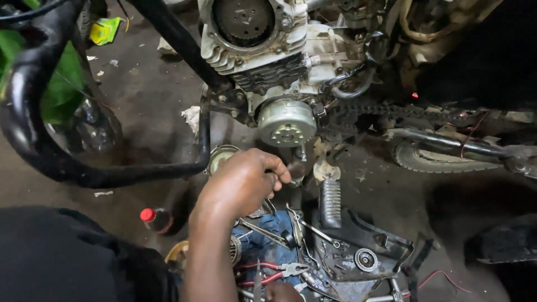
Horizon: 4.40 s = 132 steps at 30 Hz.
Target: A person is inspecting and adjusting the internal components of a motorcycle engine using a thin metal probe.
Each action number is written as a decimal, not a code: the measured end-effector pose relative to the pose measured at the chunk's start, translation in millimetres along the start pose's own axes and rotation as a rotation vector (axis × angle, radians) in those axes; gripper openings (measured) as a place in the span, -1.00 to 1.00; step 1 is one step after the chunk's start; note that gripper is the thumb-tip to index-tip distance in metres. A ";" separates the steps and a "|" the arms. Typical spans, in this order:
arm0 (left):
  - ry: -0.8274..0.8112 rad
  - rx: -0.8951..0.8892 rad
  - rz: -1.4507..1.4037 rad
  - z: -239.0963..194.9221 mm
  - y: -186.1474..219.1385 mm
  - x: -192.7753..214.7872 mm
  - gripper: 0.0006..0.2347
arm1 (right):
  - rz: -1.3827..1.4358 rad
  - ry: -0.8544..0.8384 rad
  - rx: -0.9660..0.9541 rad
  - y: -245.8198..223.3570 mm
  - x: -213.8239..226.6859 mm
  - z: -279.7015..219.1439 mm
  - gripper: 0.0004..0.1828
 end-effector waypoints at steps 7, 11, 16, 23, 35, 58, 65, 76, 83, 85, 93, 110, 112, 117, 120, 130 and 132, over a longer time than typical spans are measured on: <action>-0.078 0.064 -0.050 4.3 6.9 -11.0 -0.58 | 0.084 0.342 -0.250 -63.1 62.4 -91.1 -0.43; -0.083 0.031 0.007 18.2 6.6 -18.1 -0.57 | 0.012 0.203 -0.300 -65.9 68.1 -84.8 -0.21; -0.108 0.059 -0.031 9.2 12.0 -21.6 -0.70 | -0.032 0.137 -0.398 -73.9 62.3 -97.3 -0.58; -0.119 -0.002 0.035 23.8 15.1 -28.6 -0.75 | 0.020 0.150 -0.304 -50.5 74.4 -87.9 -0.61; -0.175 0.017 0.061 41.5 21.1 -41.8 -0.62 | 0.365 0.817 -0.251 60.9 208.3 -131.3 -0.57; -0.117 -0.434 -0.449 18.4 58.9 -42.7 -0.88 | 1.032 1.343 0.269 6.3 273.4 -237.4 -0.82; -0.007 -0.620 -0.768 49.7 42.8 -40.7 -0.99 | 1.224 0.998 1.138 -152.3 318.8 -315.1 -0.85; -0.100 -0.899 -0.966 44.2 32.7 -22.1 -0.78 | 1.158 0.986 1.205 -232.7 304.1 -359.7 -0.84; -0.062 -0.829 -0.879 42.1 32.0 -18.7 -0.83 | 1.073 1.052 1.140 -239.6 298.6 -373.4 -0.90; -0.022 -0.787 -0.824 38.6 31.2 -15.9 -0.86 | 0.935 1.091 1.050 -244.8 297.8 -381.6 -0.85; 0.062 -0.759 -0.777 23.3 39.8 -11.5 -0.88 | 0.782 1.040 0.943 -243.2 301.1 -364.8 -0.78; 0.592 -0.565 -0.286 6.6 59.3 42.0 -0.84 | 1.174 0.564 1.292 -263.0 349.5 -323.5 -0.73; 0.671 -0.574 -0.178 -3.6 74.9 57.9 -0.90 | 0.927 0.794 1.192 -275.6 361.8 -347.5 -0.72; 0.749 -0.560 0.094 -5.5 118.8 81.4 -0.85 | 0.778 0.934 1.227 -296.6 395.0 -364.3 -0.77; 0.774 -0.550 0.196 5.6 147.8 88.4 -0.78 | 0.754 1.060 1.221 -289.3 414.4 -358.1 -0.79; 0.775 -0.686 0.903 93.2 225.9 107.6 -0.76 | 0.820 1.343 1.300 -278.4 420.6 -357.5 -0.78; 0.730 -0.687 0.904 79.8 229.3 110.0 -0.78 | 0.814 1.357 1.331 -278.4 422.8 -355.0 -0.79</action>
Point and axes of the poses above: each hand's wrist, its own z-axis towards the middle knuckle, its own x-axis out of the back of the hand, y = z × x, the point moved 10 cm from there along z, towards the middle knuckle, and after that the axes turned 14 degrees about -y, right-handed, at the moved point
